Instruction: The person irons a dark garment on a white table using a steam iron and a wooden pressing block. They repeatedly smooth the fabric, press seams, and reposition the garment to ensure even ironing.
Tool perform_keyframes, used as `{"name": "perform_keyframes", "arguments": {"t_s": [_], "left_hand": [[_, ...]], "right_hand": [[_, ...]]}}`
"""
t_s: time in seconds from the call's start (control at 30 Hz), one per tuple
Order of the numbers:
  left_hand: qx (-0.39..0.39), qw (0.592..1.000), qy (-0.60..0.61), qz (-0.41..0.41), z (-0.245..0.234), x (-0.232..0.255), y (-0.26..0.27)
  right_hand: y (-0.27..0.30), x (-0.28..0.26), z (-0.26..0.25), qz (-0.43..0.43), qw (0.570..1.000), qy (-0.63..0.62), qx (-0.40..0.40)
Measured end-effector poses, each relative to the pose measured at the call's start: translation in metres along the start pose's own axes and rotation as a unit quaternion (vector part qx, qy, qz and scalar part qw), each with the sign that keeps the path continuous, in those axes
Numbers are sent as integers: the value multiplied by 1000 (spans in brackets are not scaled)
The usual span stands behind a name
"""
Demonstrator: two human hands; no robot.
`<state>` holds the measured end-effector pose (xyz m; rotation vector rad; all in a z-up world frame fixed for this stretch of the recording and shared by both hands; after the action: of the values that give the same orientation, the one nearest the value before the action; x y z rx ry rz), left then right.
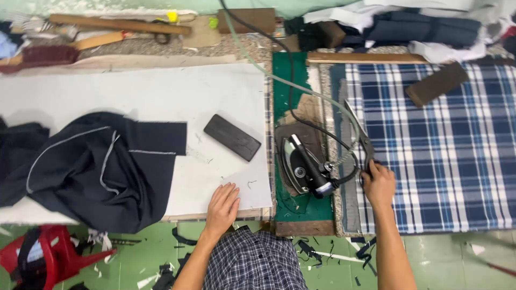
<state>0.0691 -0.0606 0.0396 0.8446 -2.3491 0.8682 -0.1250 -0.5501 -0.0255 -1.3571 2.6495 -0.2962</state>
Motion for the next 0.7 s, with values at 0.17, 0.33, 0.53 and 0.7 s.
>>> {"name": "perform_keyframes", "arguments": {"t_s": [0.17, 0.33, 0.53, 0.7], "left_hand": [[25, 999, -36, 12, -28, -5, -2], [-66, 988, -125, 65, -3, -11, -80], [-177, 952, -249, 23, 35, -72, -164], [-237, 877, 369, -199, 48, -170, -220]], "right_hand": [[-5, -36, -105, 15, 988, -116, 101], [-24, -165, -157, -105, 963, -206, 138], [-48, -234, -29, -18, 941, -122, -314], [-43, -205, 1, 124, 931, -49, -341]]}}
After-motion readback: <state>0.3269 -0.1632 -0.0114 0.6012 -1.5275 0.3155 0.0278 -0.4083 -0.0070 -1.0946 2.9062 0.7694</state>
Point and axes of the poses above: each hand's wrist, its own y-axis away from the middle knuckle, its own z-axis out of the palm, x = y × z, the point moved 10 cm from there along -y, towards the middle knuckle, and after that the axes turned 7 degrees about y, right-handed, at the moved point
